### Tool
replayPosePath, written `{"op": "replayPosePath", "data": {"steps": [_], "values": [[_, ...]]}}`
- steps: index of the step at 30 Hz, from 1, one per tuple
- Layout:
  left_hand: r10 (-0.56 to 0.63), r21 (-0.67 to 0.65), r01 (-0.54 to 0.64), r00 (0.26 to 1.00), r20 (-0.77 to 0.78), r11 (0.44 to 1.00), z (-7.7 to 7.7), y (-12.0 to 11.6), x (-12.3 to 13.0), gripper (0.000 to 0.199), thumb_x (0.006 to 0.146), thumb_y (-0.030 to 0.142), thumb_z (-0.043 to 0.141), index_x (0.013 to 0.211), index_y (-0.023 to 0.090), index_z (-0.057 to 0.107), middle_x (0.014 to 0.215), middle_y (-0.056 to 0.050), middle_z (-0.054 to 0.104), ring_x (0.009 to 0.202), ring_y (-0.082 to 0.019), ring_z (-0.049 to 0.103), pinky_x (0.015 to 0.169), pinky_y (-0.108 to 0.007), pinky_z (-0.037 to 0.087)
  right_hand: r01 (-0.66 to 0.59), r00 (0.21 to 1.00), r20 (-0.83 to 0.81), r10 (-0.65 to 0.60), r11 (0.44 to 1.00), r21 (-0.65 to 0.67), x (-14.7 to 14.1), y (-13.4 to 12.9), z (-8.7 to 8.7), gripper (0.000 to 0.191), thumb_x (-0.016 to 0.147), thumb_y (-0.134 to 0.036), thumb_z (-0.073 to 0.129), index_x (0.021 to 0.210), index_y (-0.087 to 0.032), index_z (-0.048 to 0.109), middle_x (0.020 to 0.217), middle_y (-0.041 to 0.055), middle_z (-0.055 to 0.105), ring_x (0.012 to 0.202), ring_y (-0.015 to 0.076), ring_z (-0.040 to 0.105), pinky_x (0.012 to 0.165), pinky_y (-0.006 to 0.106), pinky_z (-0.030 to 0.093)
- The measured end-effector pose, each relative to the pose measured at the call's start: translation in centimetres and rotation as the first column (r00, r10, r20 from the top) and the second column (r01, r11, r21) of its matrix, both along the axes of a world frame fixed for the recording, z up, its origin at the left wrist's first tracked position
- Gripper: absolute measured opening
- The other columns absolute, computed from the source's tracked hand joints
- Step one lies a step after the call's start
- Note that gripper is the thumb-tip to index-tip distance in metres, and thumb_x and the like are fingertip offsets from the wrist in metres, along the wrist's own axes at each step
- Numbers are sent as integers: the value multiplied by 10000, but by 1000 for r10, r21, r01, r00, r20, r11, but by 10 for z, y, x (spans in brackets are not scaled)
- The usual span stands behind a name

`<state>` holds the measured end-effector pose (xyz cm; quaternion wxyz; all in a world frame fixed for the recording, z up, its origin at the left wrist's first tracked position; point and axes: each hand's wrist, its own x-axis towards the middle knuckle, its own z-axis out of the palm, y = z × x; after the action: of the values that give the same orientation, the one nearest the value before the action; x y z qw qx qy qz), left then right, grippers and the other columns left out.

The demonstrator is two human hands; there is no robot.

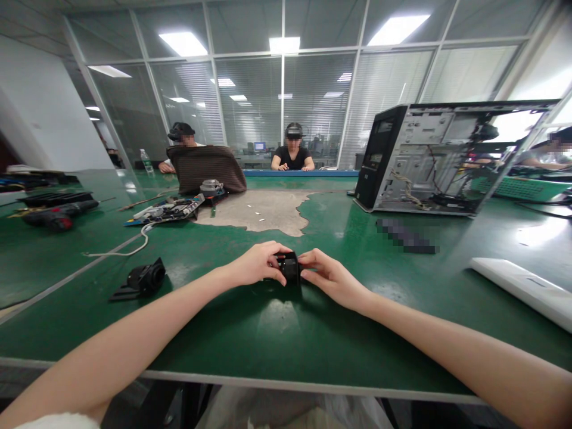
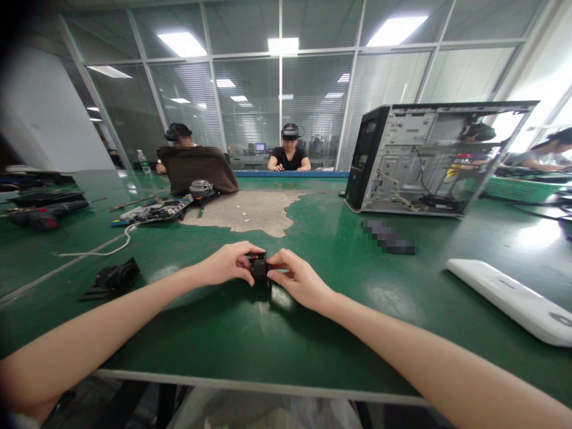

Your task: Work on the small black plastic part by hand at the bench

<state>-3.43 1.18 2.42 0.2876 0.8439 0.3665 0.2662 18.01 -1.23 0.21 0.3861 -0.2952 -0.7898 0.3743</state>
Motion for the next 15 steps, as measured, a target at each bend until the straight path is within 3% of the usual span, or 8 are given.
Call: {"op": "replayPosePath", "data": {"steps": [8,15], "values": [[-2,18,2,1000,-19,1000,0,1,0,625,529,284,791,1084,173,526,908,-30,600,719,-160,622,651,-268,495,-11,999,-32,7,992,-127,-3,0,7,228,782,-245,576,975,-195,464,1037,64,561,992,203,580,827,373,498],[-2,16,2,1000,-11,1000,-1,1,0,613,535,285,789,1077,172,526,897,-25,602,709,-154,620,646,-259,490,-62,996,-75,55,993,-97,-1,1,1,215,761,-256,609,928,-202,484,993,29,537,952,177,581,849,350,487]]}}
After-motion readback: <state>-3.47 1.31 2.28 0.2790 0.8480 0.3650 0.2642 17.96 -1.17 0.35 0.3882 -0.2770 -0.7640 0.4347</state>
